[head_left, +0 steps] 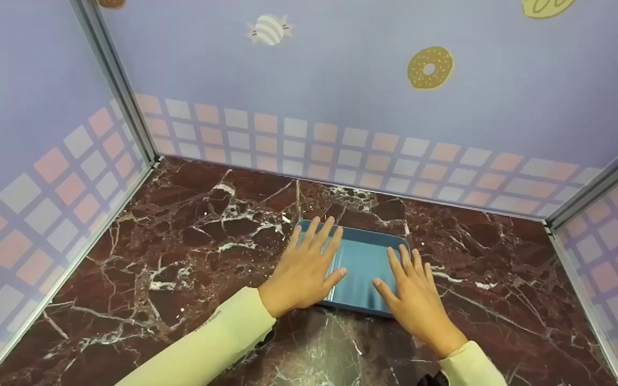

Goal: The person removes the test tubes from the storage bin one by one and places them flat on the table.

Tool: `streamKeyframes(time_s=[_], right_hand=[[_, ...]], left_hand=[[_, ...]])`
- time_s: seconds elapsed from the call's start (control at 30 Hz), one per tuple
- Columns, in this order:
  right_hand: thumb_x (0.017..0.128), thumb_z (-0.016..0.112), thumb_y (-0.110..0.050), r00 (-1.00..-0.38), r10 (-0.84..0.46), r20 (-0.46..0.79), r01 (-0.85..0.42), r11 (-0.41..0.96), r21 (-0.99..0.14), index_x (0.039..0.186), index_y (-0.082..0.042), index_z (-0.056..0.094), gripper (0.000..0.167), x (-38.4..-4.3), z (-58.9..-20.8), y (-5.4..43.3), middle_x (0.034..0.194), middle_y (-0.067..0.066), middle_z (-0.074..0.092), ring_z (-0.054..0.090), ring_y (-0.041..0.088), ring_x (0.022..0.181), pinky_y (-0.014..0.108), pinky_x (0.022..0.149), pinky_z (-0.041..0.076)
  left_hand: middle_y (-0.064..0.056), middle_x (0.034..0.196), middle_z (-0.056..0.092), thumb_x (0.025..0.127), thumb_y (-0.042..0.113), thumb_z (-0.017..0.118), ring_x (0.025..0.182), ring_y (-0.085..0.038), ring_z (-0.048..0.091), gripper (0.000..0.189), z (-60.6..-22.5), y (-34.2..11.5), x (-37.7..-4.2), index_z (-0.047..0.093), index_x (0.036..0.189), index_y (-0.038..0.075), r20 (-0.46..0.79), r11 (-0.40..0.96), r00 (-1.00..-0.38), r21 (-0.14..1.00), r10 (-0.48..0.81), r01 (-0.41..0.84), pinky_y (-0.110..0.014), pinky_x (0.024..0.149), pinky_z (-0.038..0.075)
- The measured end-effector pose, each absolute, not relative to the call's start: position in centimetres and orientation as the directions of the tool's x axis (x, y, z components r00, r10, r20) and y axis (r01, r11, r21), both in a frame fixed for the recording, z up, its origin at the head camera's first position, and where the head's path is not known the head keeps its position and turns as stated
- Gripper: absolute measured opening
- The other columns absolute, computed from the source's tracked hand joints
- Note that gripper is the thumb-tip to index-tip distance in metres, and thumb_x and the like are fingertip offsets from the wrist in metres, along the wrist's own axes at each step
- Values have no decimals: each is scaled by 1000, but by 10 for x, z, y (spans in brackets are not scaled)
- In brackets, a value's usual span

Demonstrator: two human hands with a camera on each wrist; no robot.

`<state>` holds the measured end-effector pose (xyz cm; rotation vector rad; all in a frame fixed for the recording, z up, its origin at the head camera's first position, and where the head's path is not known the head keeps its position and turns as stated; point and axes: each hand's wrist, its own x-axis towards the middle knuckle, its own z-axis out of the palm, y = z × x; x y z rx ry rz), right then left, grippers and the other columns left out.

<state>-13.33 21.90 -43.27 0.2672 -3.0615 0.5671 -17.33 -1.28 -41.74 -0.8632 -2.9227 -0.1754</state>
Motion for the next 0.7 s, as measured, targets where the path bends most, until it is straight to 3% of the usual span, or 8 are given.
streamKeyframes(time_s=[0.37,0.57,0.7], right_hand=[[97,49,-49,-989,-145,39,-148,911,-384,153,-8,24,74,-133,-443,222,159,23,16,7,46,147,65,114,8],[96,45,-55,-992,-126,21,-124,902,-415,153,-9,24,76,-133,-449,224,160,23,15,7,45,148,64,115,7],[97,48,-49,-993,-115,19,-112,892,-439,153,-9,25,73,-134,-453,224,160,23,16,7,45,148,63,115,6]], left_hand=[[-12,163,8,99,56,30,151,-34,8,73,-427,-13,-174,14,156,13,105,846,-853,113,512,522,-54,119,14],[-11,163,9,99,56,30,151,-33,11,73,-432,-12,-175,14,155,12,92,856,-862,108,498,506,-54,118,16],[-11,163,10,99,55,32,150,-33,14,73,-435,-11,-175,15,155,12,82,860,-868,118,490,497,-55,118,19]])
